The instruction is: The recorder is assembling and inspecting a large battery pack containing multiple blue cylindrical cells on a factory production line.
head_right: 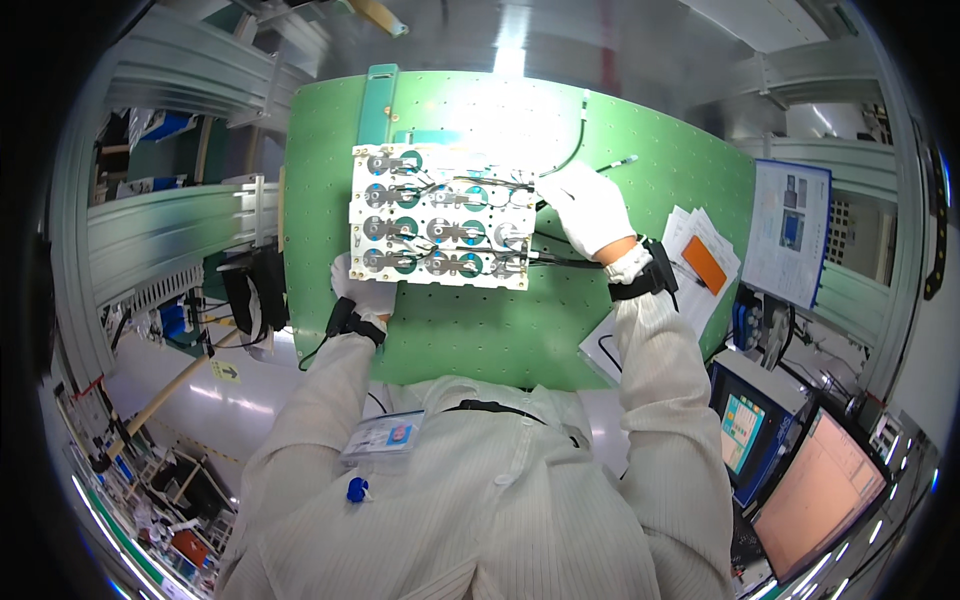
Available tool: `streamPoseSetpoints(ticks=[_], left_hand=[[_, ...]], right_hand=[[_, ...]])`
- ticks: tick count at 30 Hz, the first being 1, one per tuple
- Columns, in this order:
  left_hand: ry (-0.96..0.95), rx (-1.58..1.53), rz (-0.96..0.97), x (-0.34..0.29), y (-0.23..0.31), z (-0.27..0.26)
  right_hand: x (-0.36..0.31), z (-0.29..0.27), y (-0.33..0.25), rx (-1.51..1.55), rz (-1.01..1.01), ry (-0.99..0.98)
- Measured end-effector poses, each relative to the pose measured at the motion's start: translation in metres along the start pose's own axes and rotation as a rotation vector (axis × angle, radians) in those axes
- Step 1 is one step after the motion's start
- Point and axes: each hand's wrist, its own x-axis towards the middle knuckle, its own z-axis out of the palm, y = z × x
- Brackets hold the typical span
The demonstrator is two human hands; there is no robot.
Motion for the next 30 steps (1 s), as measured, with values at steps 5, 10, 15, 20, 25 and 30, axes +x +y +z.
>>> streamPoseSetpoints(ticks=[5,10,15,20,25,30], left_hand=[[-0.030,-0.006,0.001,0.002,-0.002,-0.002],[-0.122,0.014,-0.039,0.008,0.022,-0.033],[-0.275,0.022,-0.131,0.017,0.047,-0.060],[-0.311,0.030,-0.131,0.017,0.050,-0.064],[-0.316,0.022,-0.091,0.009,0.033,-0.049],[-0.299,0.129,-0.017,0.009,0.033,-0.043]], right_hand=[[-0.006,0.006,-0.009,-0.160,-0.027,0.033],[0.024,-0.017,-0.066,-0.025,0.283,0.241],[0.070,0.013,-0.140,0.009,0.084,0.160],[0.095,0.047,-0.153,0.045,0.092,0.087],[0.107,0.043,-0.160,-0.021,0.091,-0.044],[0.111,0.052,-0.159,-0.072,0.006,0.074]])
